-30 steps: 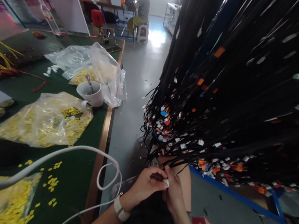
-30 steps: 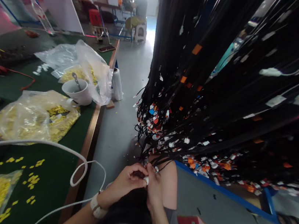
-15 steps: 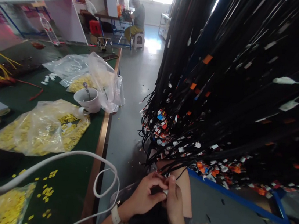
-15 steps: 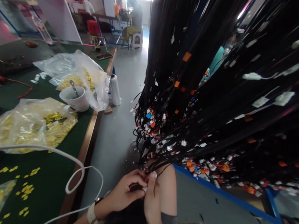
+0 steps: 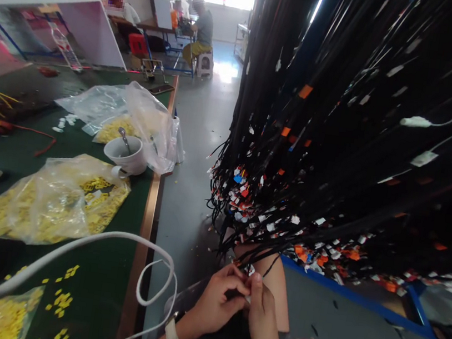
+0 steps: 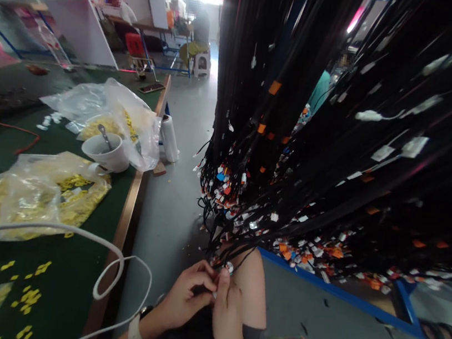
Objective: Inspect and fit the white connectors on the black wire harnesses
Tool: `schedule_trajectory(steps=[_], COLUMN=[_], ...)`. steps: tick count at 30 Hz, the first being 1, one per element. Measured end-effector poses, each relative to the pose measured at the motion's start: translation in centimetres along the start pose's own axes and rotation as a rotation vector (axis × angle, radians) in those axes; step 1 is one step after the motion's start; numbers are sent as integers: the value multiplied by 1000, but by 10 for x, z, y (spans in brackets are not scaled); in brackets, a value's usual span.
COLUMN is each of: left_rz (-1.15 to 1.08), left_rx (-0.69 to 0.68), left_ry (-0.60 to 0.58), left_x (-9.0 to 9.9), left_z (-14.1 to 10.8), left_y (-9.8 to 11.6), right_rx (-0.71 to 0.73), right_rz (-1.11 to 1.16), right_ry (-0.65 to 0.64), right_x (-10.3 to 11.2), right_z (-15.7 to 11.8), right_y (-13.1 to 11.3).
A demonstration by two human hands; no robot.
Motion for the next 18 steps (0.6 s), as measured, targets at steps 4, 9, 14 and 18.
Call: schedule_trajectory(steps=[4,9,14,18], left_rz=[-198,-45,102,79], left_rx=[130,286,296,237], left_ry=[-4,286,40,-175], left_x=[6,53,36,7], left_z=[4,11,10,1], left_y=[-14,-39,-43,-33], right_rx=[-68,-97,-115,-47], right_rz=[-27,-2,23,88], right_ry=[-68,-298,-453,-482], right_x=[-5,-21,-11,7], right_z=[-1,-27,-55,-54], right_y=[0,-1,4,-3])
Point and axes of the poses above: each hand's wrist, its own z-axis towards the middle knuckle, its own x-axis out of the back of the hand, y = z × x, the point moved 9 cm from there along z, towards the middle knuckle, and after that the axes turned 1 degree about y, right-handed, at the moved point
